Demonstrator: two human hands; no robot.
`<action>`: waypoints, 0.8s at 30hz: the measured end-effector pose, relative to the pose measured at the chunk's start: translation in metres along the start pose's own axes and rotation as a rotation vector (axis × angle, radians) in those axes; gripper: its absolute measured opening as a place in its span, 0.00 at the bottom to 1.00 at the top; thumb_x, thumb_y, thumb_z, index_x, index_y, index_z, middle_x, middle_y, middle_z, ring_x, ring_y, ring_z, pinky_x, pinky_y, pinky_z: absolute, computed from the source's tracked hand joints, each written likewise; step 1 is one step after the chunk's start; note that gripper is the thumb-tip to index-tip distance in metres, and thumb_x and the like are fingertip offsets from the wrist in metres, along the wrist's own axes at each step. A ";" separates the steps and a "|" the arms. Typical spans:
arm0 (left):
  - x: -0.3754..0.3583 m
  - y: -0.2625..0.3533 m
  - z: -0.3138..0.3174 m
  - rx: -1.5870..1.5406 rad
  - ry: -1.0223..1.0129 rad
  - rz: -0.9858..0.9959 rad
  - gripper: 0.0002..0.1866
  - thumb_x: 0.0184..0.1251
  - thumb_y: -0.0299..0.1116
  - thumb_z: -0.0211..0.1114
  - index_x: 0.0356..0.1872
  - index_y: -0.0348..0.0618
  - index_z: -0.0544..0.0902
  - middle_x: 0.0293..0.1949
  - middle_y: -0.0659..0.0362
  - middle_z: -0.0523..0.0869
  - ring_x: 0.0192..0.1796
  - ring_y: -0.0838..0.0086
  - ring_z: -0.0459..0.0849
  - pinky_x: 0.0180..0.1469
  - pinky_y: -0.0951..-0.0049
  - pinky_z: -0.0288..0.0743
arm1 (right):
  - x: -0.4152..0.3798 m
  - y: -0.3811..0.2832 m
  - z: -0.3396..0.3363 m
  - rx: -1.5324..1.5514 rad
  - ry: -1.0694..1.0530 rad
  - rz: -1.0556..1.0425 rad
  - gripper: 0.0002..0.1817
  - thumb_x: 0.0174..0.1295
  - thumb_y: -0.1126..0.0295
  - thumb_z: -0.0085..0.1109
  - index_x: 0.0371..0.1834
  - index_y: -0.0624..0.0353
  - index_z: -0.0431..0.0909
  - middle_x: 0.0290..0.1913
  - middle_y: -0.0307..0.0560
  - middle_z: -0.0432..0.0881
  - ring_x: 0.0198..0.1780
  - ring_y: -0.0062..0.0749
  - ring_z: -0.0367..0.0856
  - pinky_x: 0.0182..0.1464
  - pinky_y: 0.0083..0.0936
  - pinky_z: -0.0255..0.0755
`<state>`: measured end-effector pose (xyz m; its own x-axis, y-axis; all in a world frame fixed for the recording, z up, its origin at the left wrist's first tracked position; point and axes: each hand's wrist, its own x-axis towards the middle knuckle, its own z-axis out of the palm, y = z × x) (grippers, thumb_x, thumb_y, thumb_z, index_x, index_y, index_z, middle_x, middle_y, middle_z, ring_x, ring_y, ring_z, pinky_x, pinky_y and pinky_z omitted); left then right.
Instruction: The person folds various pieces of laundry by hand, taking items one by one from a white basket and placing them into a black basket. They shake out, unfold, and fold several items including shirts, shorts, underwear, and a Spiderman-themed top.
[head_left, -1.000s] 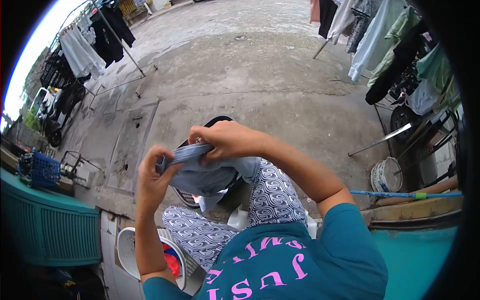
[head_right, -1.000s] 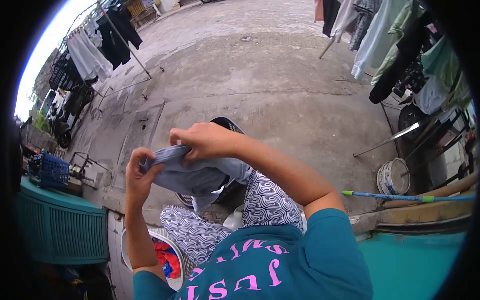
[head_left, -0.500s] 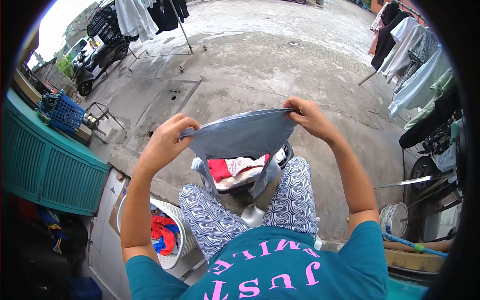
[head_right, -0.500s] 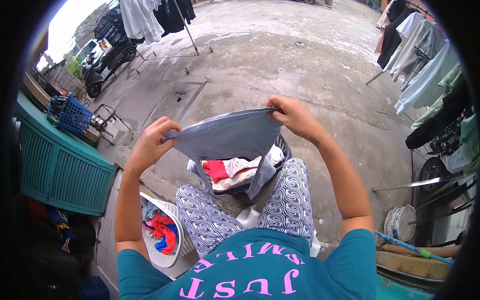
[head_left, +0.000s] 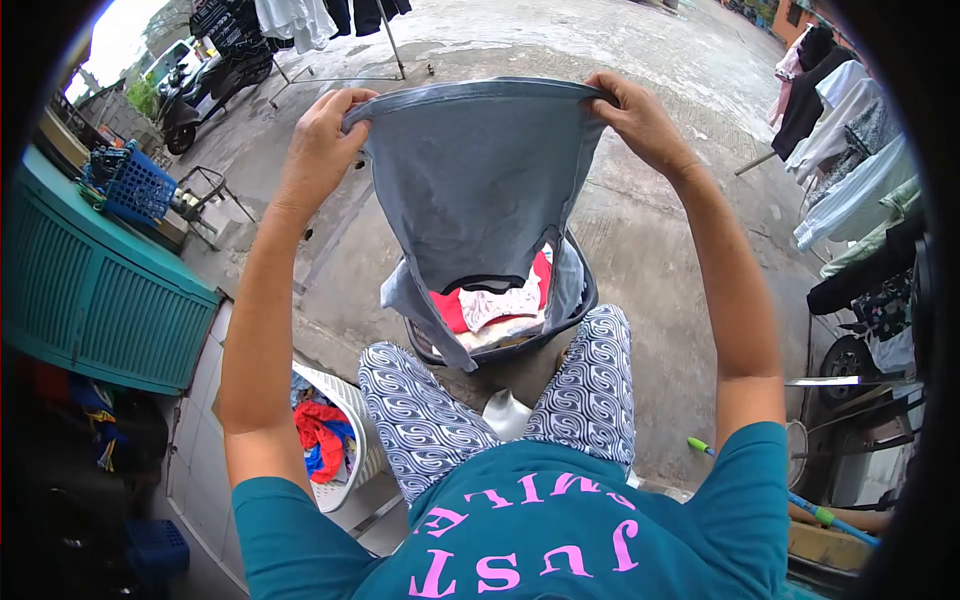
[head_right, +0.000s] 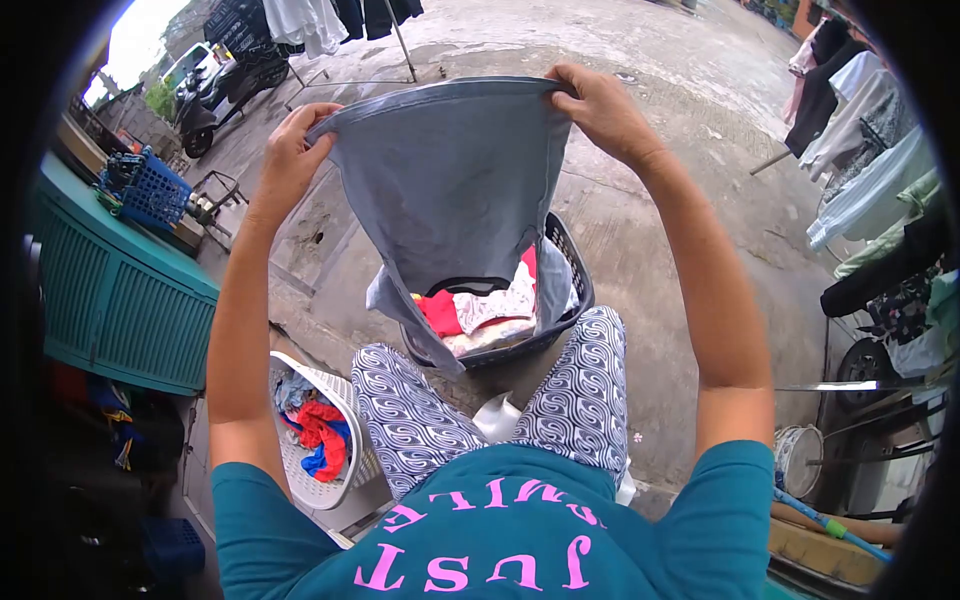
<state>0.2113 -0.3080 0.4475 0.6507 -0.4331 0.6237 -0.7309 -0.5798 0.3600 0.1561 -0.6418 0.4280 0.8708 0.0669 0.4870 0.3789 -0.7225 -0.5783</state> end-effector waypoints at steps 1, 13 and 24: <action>0.005 0.003 0.000 0.054 0.057 0.045 0.13 0.52 0.21 0.59 0.41 0.38 0.75 0.32 0.63 0.76 0.33 0.83 0.72 0.34 0.82 0.67 | 0.004 0.000 -0.004 0.144 -0.005 -0.026 0.11 0.55 0.72 0.48 0.39 0.67 0.71 0.34 0.45 0.78 0.38 0.26 0.74 0.46 0.22 0.67; -0.205 0.084 0.092 -0.417 -0.844 -0.058 0.22 0.42 0.23 0.59 0.44 0.45 0.73 0.30 0.55 0.74 0.33 0.65 0.77 0.35 0.68 0.72 | -0.188 0.012 -0.016 0.159 -0.969 0.379 0.11 0.46 0.75 0.50 0.34 0.56 0.76 0.26 0.44 0.79 0.27 0.31 0.76 0.31 0.25 0.67; -0.243 -0.004 0.230 -0.667 -0.809 -0.522 0.18 0.55 0.27 0.55 0.49 0.37 0.72 0.38 0.54 0.78 0.41 0.70 0.77 0.45 0.73 0.71 | -0.210 0.091 0.083 0.370 -0.660 0.639 0.10 0.60 0.65 0.51 0.34 0.60 0.75 0.28 0.41 0.78 0.31 0.22 0.77 0.34 0.20 0.69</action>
<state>0.1033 -0.3591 0.1353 0.6695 -0.7017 -0.2436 -0.1437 -0.4441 0.8844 0.0340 -0.6643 0.2185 0.9027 0.1913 -0.3853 -0.2468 -0.5033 -0.8281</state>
